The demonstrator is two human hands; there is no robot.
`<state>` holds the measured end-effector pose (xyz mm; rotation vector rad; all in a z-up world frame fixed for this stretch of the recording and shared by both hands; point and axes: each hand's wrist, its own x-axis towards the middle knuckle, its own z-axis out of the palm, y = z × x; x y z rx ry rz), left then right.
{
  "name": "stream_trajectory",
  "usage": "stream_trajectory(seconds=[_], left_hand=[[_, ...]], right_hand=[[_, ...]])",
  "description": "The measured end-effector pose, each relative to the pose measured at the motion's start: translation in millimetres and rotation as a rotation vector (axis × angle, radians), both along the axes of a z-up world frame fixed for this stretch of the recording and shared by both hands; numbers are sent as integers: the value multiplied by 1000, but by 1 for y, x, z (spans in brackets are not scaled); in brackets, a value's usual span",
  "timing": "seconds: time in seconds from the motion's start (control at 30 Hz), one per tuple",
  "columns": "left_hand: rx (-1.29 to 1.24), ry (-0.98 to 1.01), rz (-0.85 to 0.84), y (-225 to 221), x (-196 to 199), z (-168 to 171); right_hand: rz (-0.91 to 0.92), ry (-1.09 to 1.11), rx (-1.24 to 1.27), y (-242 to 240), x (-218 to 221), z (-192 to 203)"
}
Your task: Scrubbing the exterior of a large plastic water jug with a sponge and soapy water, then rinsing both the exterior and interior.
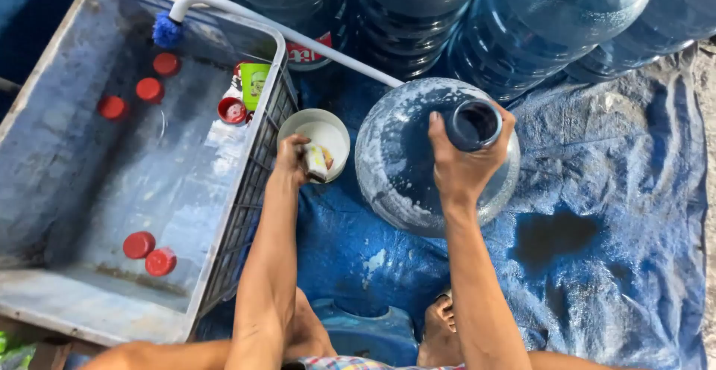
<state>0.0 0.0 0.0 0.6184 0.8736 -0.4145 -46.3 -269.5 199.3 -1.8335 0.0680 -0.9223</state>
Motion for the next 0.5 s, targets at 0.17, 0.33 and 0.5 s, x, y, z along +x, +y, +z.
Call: stream_trajectory(seconds=[0.17, 0.33, 0.5], left_hand=[[752, -158, -349, -3, 56, -128], [1197, -257, -1065, -12, 36, -172], [1177, -163, -1210, -28, 67, -239]], right_hand=[[158, -74, -24, 0, -15, 6], [357, -48, 20, -13, -25, 2], [449, -61, 99, -57, -38, -13]])
